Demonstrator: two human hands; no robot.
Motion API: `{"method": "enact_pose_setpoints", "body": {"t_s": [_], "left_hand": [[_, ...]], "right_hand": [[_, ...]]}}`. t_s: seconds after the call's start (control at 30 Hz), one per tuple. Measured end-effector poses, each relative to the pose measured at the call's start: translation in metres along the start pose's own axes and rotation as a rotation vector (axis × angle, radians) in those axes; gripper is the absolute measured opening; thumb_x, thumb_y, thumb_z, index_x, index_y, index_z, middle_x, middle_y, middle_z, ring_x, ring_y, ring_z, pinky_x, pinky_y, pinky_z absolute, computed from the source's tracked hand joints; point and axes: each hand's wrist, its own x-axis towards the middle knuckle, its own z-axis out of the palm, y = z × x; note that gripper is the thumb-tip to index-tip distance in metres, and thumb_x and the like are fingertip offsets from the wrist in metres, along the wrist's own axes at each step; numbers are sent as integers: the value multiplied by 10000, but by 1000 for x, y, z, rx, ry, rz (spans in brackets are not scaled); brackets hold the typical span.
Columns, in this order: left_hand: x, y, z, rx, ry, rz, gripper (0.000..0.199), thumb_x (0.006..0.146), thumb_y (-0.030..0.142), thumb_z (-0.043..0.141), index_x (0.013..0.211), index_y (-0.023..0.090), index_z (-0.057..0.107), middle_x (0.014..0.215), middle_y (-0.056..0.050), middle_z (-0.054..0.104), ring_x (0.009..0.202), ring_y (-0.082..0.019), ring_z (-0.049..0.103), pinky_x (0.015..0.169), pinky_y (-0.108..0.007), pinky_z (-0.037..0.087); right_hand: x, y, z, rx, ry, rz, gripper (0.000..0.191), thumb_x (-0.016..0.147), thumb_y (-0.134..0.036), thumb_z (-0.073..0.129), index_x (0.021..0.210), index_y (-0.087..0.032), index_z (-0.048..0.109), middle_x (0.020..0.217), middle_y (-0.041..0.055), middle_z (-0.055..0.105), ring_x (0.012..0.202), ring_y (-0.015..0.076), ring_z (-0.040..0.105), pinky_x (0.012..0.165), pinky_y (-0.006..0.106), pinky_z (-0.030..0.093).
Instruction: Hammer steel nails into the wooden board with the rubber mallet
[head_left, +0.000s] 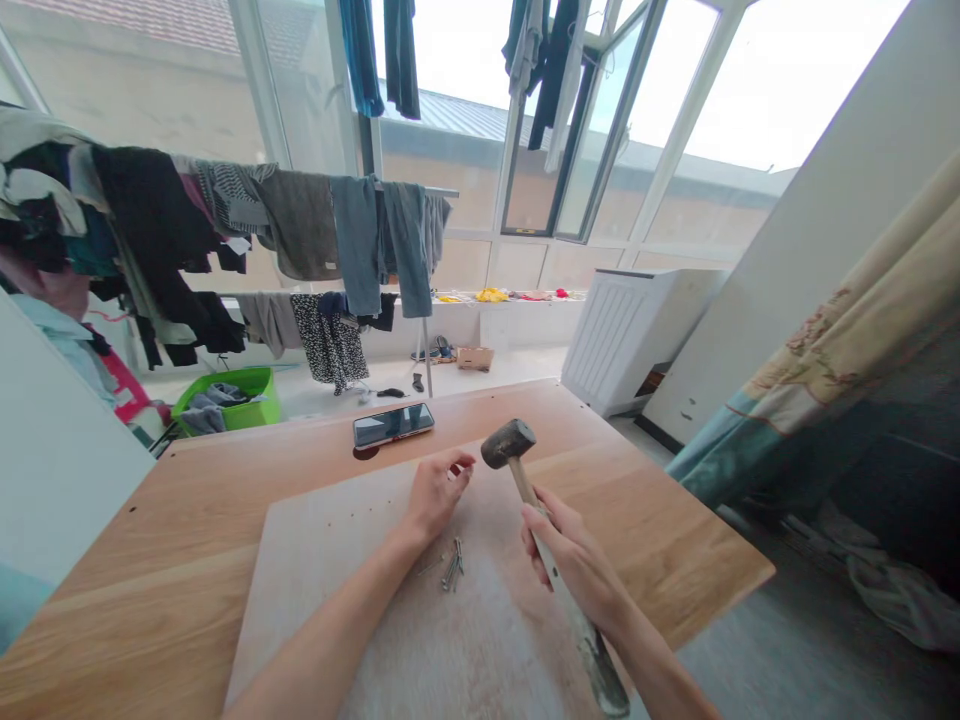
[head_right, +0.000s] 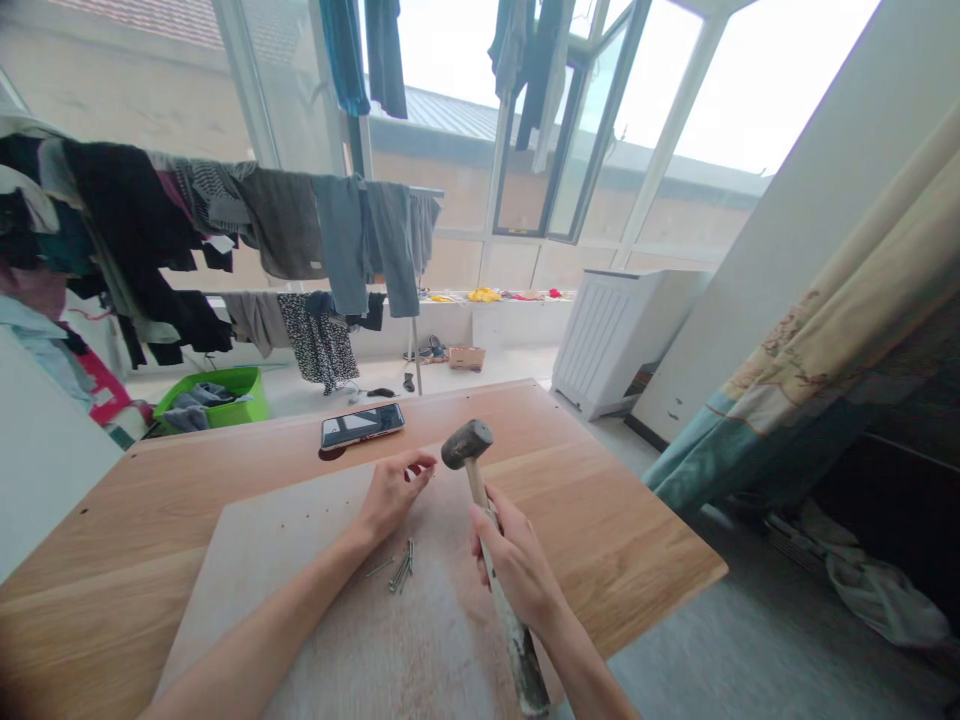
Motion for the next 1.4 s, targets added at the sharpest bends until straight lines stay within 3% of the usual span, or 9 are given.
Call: {"method": "enact_pose_setpoints", "body": {"t_s": [0.1, 0.27, 0.47, 0.57, 0.8, 0.9, 1.03, 1.17, 1.4], "left_hand": [[1, 0, 0, 7, -4, -7, 146, 862, 200, 609, 903, 193, 749, 859, -18, 770, 715, -156, 655, 742, -270, 512], [0, 2, 1, 29, -22, 4, 153, 866, 218, 613, 920, 203, 755, 884, -19, 776, 727, -163, 657, 774, -288, 518], [-1, 3, 1, 52, -49, -19, 159, 848, 199, 597, 904, 197, 746, 872, -24, 771, 736, -169, 664, 756, -289, 519], [0, 4, 0, 42, -55, -42, 212, 842, 192, 593, 1012, 205, 720, 870, -21, 765, 728, -166, 674, 723, -280, 522], [1, 1, 2, 16, -23, -98, 211, 816, 163, 634, 1022, 174, 676, 864, -43, 765, 728, -164, 686, 744, -283, 543], [2, -1, 4, -6, -4, -94, 204, 808, 157, 650, 1010, 174, 673, 847, -38, 761, 707, -157, 687, 725, -274, 548], [1, 0, 5, -15, 9, -63, 185, 806, 135, 653, 983, 180, 681, 816, -28, 754, 682, -147, 677, 690, -255, 534], [1, 1, 4, -30, -4, -27, 212, 792, 72, 613, 951, 187, 693, 805, -14, 750, 682, -136, 669, 680, -239, 516], [1, -2, 5, 4, 7, -105, 215, 787, 136, 642, 997, 171, 672, 829, -30, 759, 655, -142, 666, 693, -263, 532]], "right_hand": [[11, 2, 5, -45, 45, -16, 340, 885, -487, 543, 1018, -176, 573, 631, -62, 550, 409, 87, 483, 408, 208, 402], [12, 16, 9, -52, 87, 62, 425, 824, -401, 547, 1167, -149, 551, 667, -39, 613, 421, 109, 494, 392, 219, 412], [12, 17, 7, -99, 98, 56, 349, 854, -356, 527, 1122, -139, 582, 504, -81, 512, 401, 114, 454, 386, 203, 386], [11, 17, 8, -74, 100, -5, 358, 882, -385, 539, 1159, -159, 556, 584, -75, 537, 385, 91, 445, 375, 198, 387], [0, 0, 5, -49, -2, -15, 316, 951, -505, 488, 995, -195, 533, 415, -131, 422, 290, 71, 332, 274, 146, 318], [-5, -10, 7, -64, -14, -64, 386, 964, -512, 479, 1145, -177, 544, 406, -138, 400, 275, 72, 319, 256, 139, 300], [-6, -11, 16, -115, -15, -80, 578, 970, -495, 477, 1461, -195, 420, 450, -111, 447, 285, 91, 392, 262, 157, 347], [-5, -5, 22, -167, -42, -27, 571, 961, -450, 489, 1467, -187, 463, 434, -86, 466, 284, 104, 430, 264, 167, 360], [-8, -7, 23, -94, 95, -76, 624, 944, -497, 491, 1461, -153, 428, 507, -109, 452, 294, 82, 391, 262, 163, 365]]}}
